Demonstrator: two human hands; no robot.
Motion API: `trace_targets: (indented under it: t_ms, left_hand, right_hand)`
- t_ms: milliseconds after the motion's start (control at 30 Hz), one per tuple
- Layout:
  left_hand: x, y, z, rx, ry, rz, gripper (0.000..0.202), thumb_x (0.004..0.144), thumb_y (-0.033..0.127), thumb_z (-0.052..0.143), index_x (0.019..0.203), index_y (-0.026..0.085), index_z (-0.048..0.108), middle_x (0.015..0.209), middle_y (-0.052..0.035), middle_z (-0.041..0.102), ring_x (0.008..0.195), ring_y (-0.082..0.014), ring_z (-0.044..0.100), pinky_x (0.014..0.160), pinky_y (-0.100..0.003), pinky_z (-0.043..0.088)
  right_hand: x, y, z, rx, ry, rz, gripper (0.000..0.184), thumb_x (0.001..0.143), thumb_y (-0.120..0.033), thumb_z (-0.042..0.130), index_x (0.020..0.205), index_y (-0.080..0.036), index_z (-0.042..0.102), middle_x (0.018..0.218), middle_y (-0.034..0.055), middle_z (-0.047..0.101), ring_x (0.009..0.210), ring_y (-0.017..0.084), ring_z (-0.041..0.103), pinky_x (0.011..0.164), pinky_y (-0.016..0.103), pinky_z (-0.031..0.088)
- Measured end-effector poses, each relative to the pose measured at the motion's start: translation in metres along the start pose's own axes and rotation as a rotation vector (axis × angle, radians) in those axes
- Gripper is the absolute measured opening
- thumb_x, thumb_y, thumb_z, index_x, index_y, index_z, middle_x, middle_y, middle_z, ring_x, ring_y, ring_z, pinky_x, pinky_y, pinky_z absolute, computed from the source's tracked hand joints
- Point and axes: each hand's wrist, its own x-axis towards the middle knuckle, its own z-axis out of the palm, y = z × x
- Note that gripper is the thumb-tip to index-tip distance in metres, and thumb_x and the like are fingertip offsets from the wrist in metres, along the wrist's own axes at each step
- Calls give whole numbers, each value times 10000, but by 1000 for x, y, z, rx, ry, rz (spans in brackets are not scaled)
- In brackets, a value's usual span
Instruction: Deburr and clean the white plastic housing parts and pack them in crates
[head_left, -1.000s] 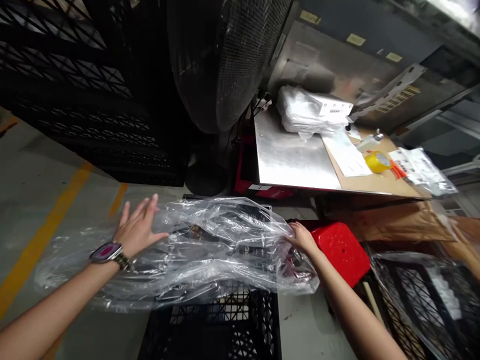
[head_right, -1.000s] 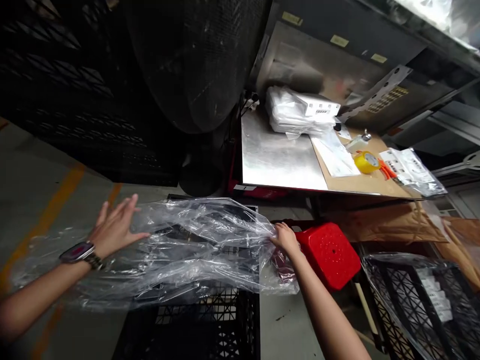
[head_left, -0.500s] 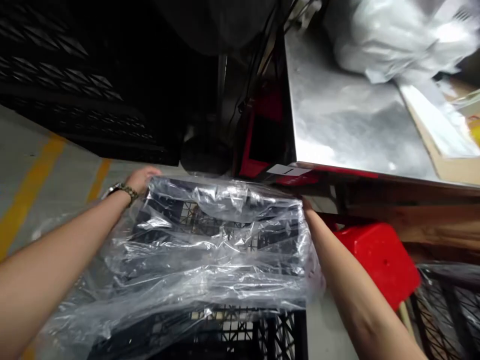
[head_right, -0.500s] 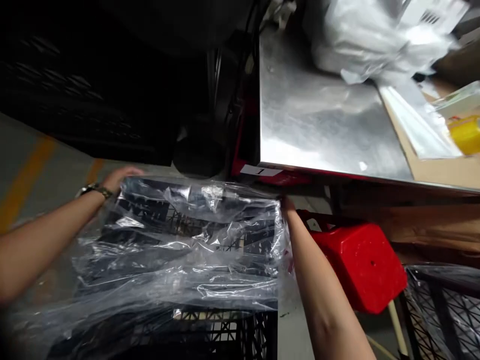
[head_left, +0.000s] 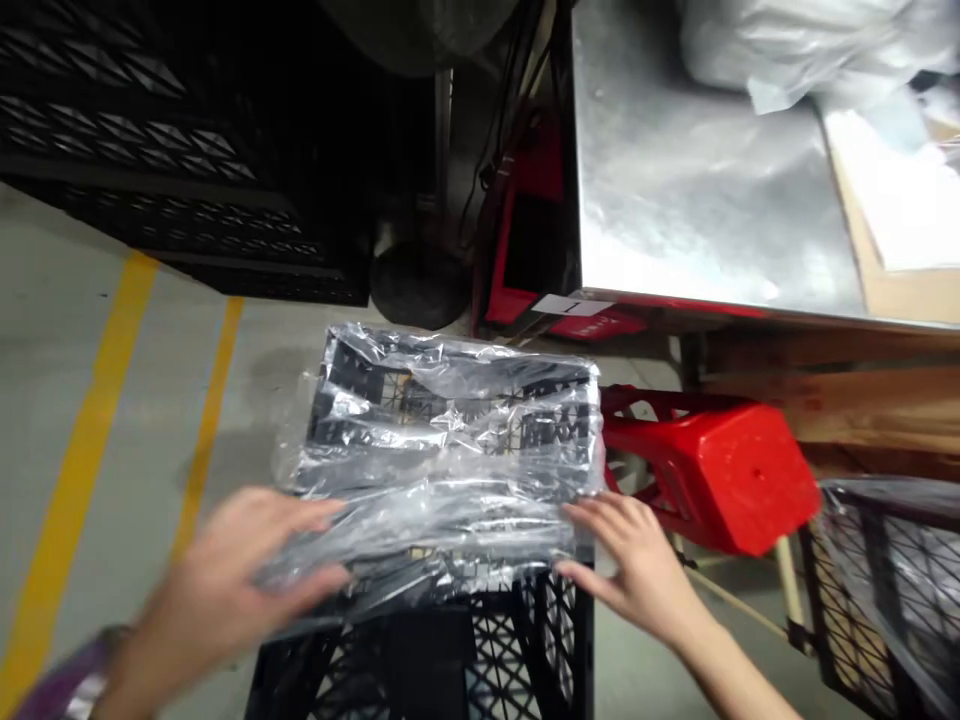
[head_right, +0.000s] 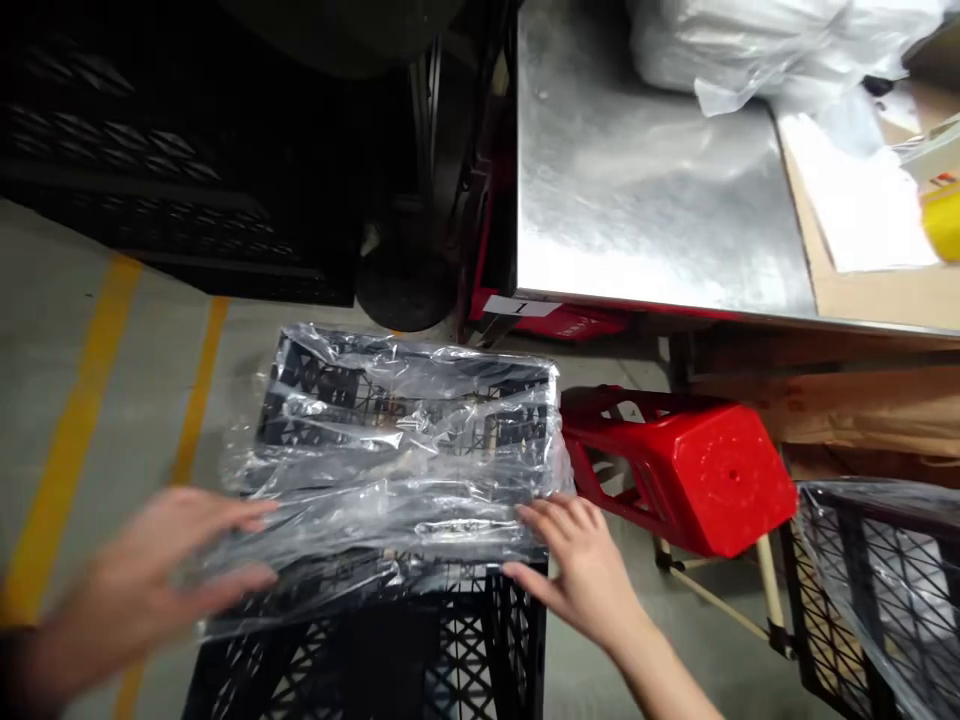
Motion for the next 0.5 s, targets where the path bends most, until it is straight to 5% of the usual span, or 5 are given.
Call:
trace_targets:
  t_ms: [67,167,267,333,500]
  left_hand:
    - [-30,35,25,162,-191,196,700,844,396,665,1511,295,478,1368,-94,676,1235,-343,608,985,-500,535]
    - [-75,54,59,148,-261,316,544,789,18,450,1226,251,678,1003,-63,774,988,-266,697,1089,-506,459]
    - [-150,49,62,-19,-301,308,241,784,106,518,861,264,682,778,-25,696,822,-247,644,997,-496,490]
    - [-216,43,53,-49,-295,342,300,799,175,539,1022,300,696,959,-18,751,979,-273,651,966,-485,485]
    - [-330,18,55,84,-317,108,356,863,63,433,900,292,704,1056,8,761,1058,-215,650,1048,-414,448]
  right_hand:
    - [-24,-37,14,-186,-67,-71,265,808,-179,684,1061,-258,697,1390,123,642,1314,408,537,1110,654,370]
    - [-76,-69,32,-179,-58,-118,174,822,-164,615,968,-244,666,1236,106,715,1223,362,608,1109,605,417]
    - [-161,-77,41,-67,-104,-160,128,865,-286,573,978,-261,626,955,88,726,859,282,685,796,449,582]
    - [-222,-77,52,-79,-136,-150,110,845,-319,614,945,-274,616,926,70,715,789,259,677,713,392,570]
    - [-308,-82,123,-157,-53,-55,197,867,-173,578,1022,-275,646,1060,2,754,1026,210,683,1040,358,448]
